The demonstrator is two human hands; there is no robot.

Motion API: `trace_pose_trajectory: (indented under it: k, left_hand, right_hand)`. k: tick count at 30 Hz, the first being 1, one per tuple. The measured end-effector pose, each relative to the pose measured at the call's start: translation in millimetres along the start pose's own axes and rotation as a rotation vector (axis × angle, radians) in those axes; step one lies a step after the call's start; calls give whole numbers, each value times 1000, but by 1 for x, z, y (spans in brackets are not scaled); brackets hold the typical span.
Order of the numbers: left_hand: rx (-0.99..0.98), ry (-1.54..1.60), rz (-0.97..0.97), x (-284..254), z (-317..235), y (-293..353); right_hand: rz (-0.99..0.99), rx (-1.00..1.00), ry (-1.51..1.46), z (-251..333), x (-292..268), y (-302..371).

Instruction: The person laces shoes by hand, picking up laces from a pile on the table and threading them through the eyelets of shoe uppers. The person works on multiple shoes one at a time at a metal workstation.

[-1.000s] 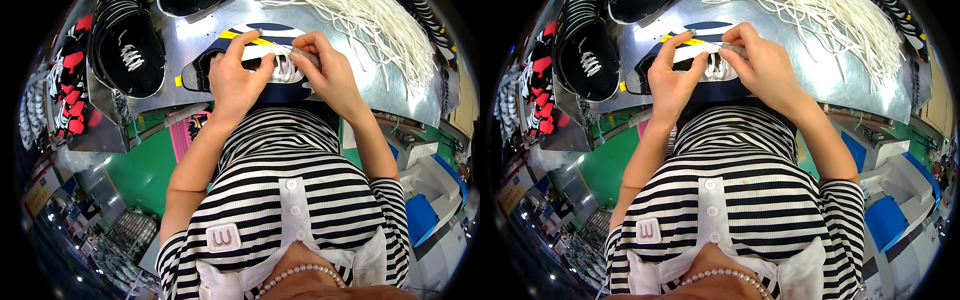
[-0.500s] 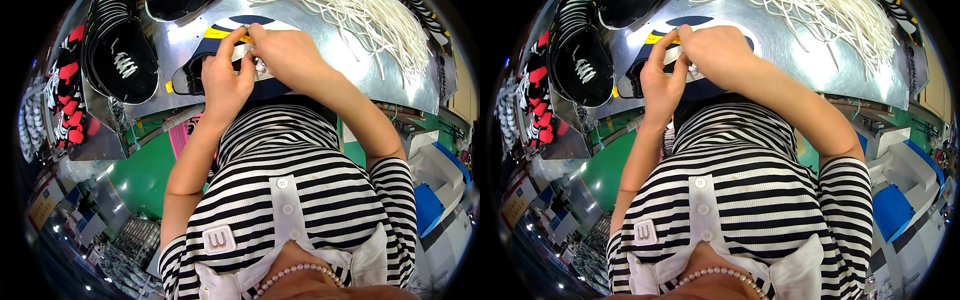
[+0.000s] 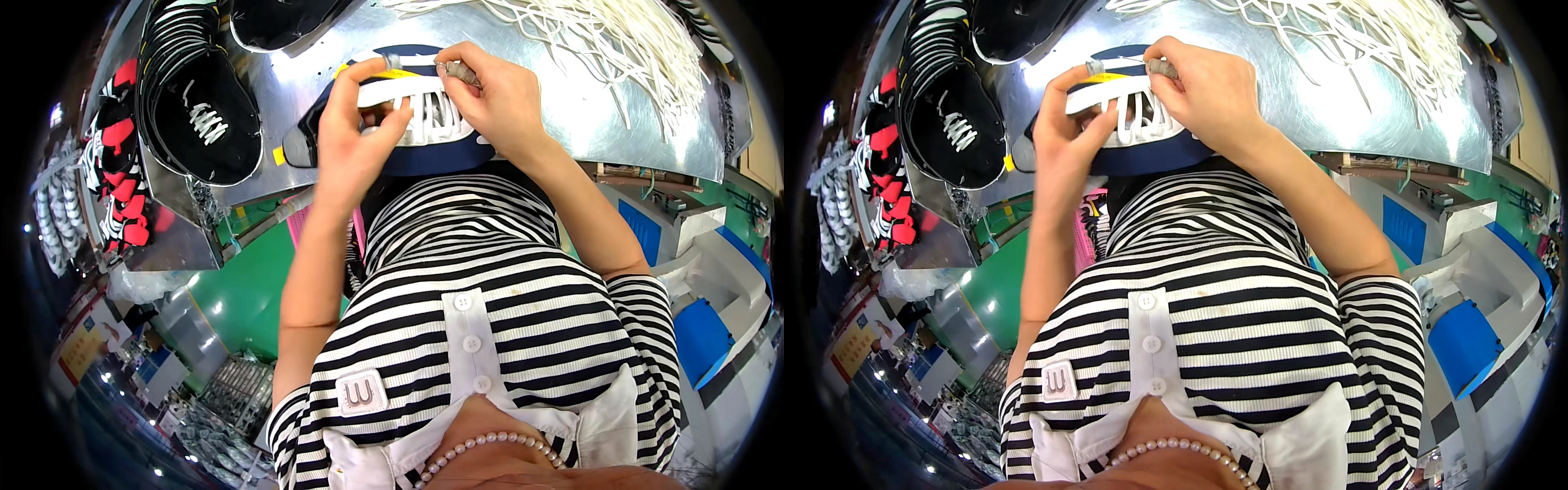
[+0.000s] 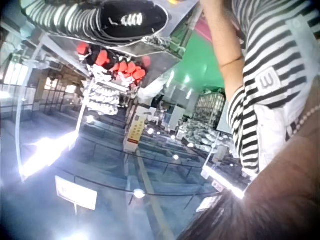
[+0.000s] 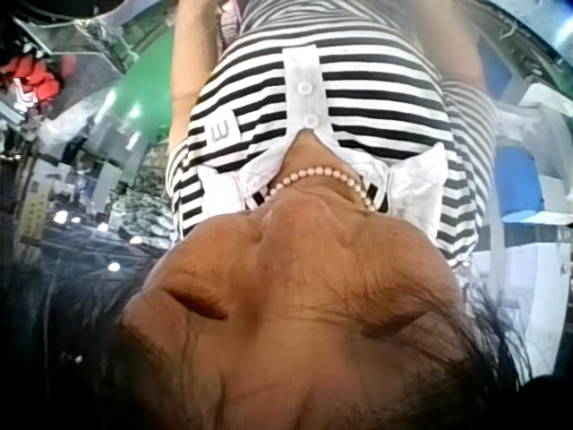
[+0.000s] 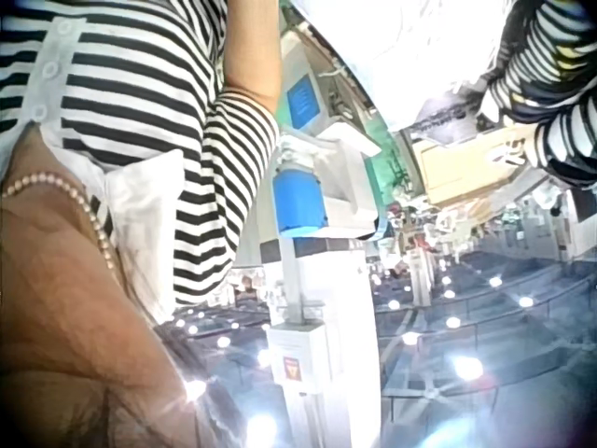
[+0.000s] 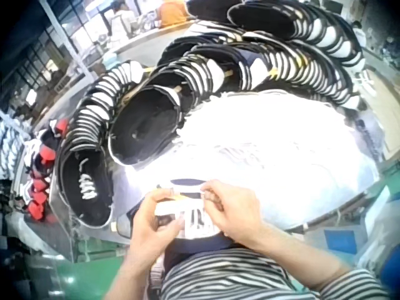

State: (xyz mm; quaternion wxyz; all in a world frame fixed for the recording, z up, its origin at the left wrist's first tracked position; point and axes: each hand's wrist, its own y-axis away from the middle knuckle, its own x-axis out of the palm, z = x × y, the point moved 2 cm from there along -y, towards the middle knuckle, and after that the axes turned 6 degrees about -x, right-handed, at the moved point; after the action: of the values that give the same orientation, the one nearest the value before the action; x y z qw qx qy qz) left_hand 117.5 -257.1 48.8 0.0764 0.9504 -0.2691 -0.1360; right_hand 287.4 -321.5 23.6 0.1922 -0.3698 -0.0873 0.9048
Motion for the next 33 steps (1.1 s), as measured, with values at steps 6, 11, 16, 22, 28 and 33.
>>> trace_pose_trajectory:
  k: [6, 11, 16, 22, 28, 33]
  left_hand:
    - [-147, 204, 167, -8, -4, 2]
    - [-165, 184, 208, -8, -3, 1]
    - [-200, 204, 244, -9, -4, 0]
    - [-189, 193, 244, -9, -6, -4]
    - [-62, -47, 57, -5, -1, -23]
    - [22, -290, 89, -5, -21, -12]
  right_hand:
    - [-73, 120, -808, -9, -3, -15]
    - [300, -300, -230, 14, -13, -19]
    - [232, -490, -67, 8, -8, -11]
    - [73, -642, -197, 5, -7, -14]
    - [108, -666, -462, 61, -20, 25]
    - [99, -316, -359, 26, 1, 32]
